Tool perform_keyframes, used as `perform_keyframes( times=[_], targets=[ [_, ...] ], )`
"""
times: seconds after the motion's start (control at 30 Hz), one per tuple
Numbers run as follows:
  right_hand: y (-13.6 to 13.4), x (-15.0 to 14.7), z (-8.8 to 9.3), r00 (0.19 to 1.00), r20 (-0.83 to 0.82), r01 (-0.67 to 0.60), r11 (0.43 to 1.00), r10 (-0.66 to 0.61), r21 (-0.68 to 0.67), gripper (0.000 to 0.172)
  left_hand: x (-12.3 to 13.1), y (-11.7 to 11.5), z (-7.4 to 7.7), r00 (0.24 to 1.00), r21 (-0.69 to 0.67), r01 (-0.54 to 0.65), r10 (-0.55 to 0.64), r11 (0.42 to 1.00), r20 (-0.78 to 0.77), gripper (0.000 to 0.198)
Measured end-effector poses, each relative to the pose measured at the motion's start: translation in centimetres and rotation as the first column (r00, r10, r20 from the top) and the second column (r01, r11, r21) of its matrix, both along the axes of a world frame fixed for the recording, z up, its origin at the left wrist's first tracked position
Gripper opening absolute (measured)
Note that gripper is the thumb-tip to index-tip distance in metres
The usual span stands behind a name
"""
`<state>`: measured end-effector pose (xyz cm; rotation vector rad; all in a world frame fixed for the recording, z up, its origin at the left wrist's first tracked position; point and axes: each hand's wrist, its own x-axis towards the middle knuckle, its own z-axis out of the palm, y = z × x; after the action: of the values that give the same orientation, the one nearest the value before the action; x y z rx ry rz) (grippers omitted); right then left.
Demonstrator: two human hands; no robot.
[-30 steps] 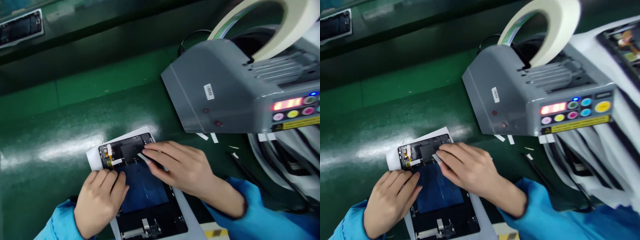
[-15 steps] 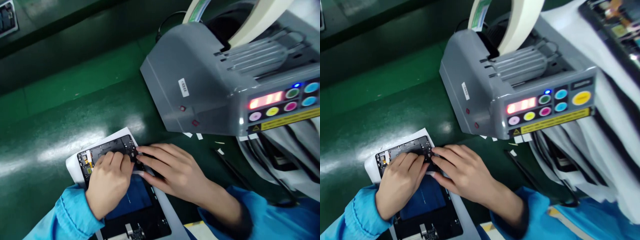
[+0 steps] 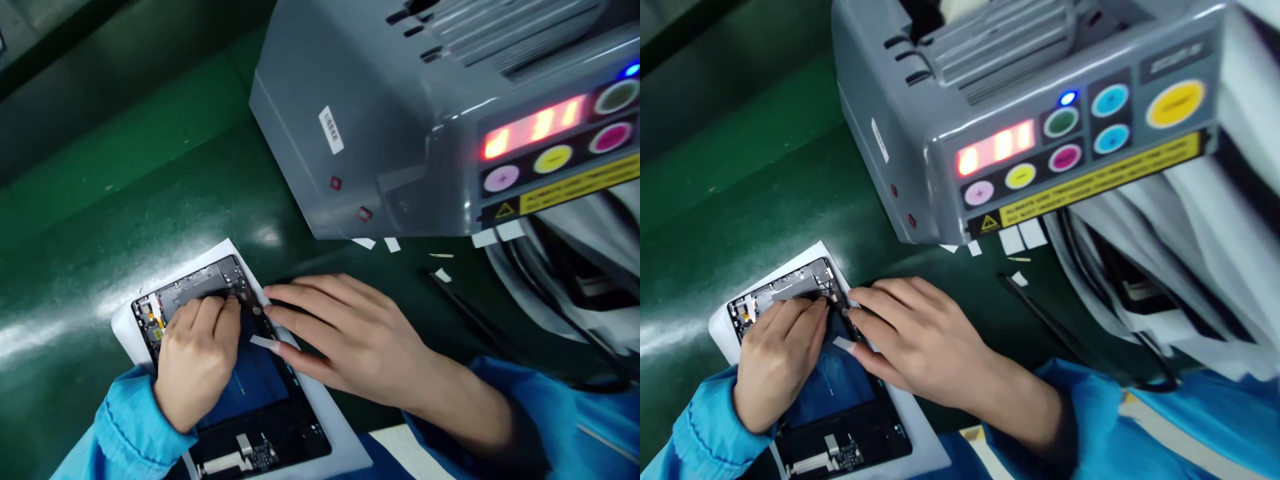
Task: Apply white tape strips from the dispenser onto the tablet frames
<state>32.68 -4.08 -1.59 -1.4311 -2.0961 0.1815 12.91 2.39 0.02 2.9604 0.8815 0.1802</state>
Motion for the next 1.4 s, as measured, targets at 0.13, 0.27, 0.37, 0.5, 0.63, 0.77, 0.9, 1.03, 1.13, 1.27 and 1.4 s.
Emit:
perform_keyframes(
  times=[0.13,0.27,0.37,0.5,0.63,0.77,0.9,1.03,1.13,1.27,1.4],
  targets=[
    [-0.3,-0.1,-0.1,1.000,-0.008,0.004,1.000,-0.004,0.000,0.018,0.2,0.1,-0.2,1.000,0.053,-0.007,0.007,0.999,0.010,0.014],
    [-0.6,-0.2,-0.3,1.000,-0.020,0.010,1.000,-0.010,0.010,0.017,0.3,0.2,-0.3,0.998,0.068,0.001,-0.005,0.998,0.058,0.012],
    [-0.7,-0.1,-0.4,1.000,-0.022,0.012,1.000,-0.012,0.007,0.018,0.1,0.3,-0.4,0.997,0.073,0.021,-0.026,0.997,0.074,0.014],
    [-0.7,-0.1,-0.5,1.000,-0.027,0.016,1.000,-0.016,0.010,0.019,0.0,0.4,-0.5,0.994,0.067,0.076,-0.081,0.995,0.070,0.018],
    [-0.5,-0.2,-0.4,0.999,-0.033,0.017,1.000,-0.017,0.014,0.021,0.4,0.4,-0.3,0.990,0.077,0.128,-0.133,0.989,0.054,0.019],
    [-0.5,-0.2,-0.4,0.999,-0.029,0.018,1.000,-0.017,0.007,0.022,0.9,0.6,0.0,0.982,0.096,0.183,-0.187,0.978,0.037,0.019],
    [-0.6,-0.2,-0.6,0.999,-0.038,0.012,1.000,-0.012,-0.004,0.021,0.9,1.1,0.2,0.970,0.104,0.239,-0.242,0.966,0.026,0.020],
    [-0.6,-0.2,-0.7,0.999,-0.050,0.003,1.000,-0.004,-0.015,0.019,0.8,1.4,0.2,0.956,0.076,0.285,-0.289,0.956,0.051,0.022],
    [-0.5,-0.3,-0.7,0.998,-0.070,-0.005,1.000,0.005,-0.006,0.018,0.8,1.4,0.2,0.956,0.064,0.285,-0.289,0.956,0.055,0.023],
    [-0.4,-0.5,-0.6,0.997,-0.073,-0.025,0.999,0.028,0.038,0.024,0.7,1.3,0.1,0.961,0.058,0.263,-0.267,0.963,0.072,0.021],
    [-0.3,-0.6,-0.6,0.999,-0.032,-0.037,0.999,0.038,0.022,0.024,0.4,1.3,-0.1,0.971,0.047,0.220,-0.224,0.974,0.087,0.018]
  ],
)
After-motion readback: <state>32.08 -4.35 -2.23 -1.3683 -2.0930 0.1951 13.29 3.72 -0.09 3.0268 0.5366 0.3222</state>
